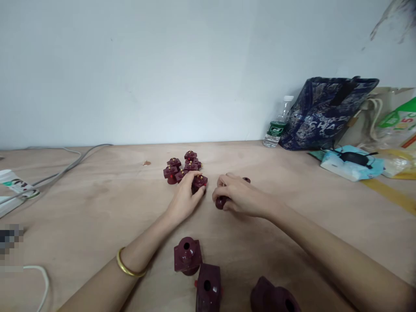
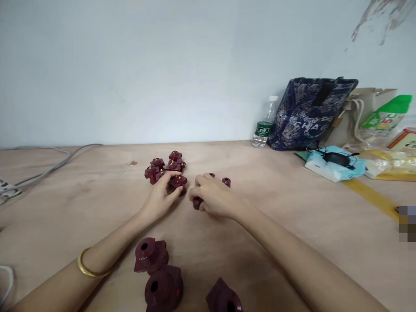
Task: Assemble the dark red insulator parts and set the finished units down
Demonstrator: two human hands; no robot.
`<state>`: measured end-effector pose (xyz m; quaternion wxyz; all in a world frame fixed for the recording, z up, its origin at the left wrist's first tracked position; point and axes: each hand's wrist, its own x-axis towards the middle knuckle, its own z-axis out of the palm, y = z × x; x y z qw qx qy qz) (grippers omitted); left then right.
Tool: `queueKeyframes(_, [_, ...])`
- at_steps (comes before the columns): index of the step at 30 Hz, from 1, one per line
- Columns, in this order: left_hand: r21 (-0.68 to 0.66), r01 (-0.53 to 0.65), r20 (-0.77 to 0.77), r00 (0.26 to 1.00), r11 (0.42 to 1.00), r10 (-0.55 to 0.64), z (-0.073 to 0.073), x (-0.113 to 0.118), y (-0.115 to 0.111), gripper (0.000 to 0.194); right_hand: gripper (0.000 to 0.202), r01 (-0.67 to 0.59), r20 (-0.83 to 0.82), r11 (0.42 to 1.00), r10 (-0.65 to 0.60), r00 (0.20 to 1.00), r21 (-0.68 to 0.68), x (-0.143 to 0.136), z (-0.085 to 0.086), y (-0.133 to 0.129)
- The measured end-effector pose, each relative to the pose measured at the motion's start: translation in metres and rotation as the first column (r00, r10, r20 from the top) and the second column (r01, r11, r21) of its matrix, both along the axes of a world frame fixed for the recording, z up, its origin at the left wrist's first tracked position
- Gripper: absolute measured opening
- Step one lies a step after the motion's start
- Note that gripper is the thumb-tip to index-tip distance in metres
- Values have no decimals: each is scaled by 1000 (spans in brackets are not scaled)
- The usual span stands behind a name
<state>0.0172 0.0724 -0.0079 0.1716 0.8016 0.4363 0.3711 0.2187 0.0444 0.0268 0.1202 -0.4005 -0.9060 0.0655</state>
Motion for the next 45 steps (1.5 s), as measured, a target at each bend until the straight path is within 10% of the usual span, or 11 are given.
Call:
queueKeyframes(4, [89,-143,-199,967,986,159,2,3,3,39,26,127,-39,991,-129,991,-40,5,21,-9])
queueKeyframes(9, [122,-273,-399,867,954,298,12,2,7,52,32,-169,-184,894,100,978,-415,-18,60,-55])
queueKeyframes(13, [99,-159,-170,970,982,174,21,-9,5,49,24,-316,-185,812,257,949,-491,-37,59,-76])
queueKeyframes(16, [-167,50,118,993,985,-30,29,-17,-4,40,16,-273,-191,836,205,960,-476,-26,53,-61])
queueKeyframes(19, [-569,484,387,871,665,-303,32,-14,-15,54,17,-218,-261,843,96,961,-491,-1,49,-33])
queueKeyframes(21, [-590,632,506,775,503,-379,29,-6,-21,63,21,-139,-369,823,-91,925,-551,12,45,-16])
queueKeyframes(26, [-319,254,207,959,913,-195,25,14,-28,57,31,82,-460,875,-328,825,-477,6,25,-5])
queueKeyframes(28, [-147,143,44,990,979,-137,30,12,-30,49,34,195,-452,925,-334,827,-327,-4,19,-7])
queueKeyframes(36, [-486,345,146,938,803,-315,45,-20,-17,34,23,-8,-461,996,-33,887,-87,-2,32,-12])
queueKeyframes(45, [-83,-103,-216,973,991,83,28,-32,2,31,16,100,37,993,-102,994,61,0,5,-5])
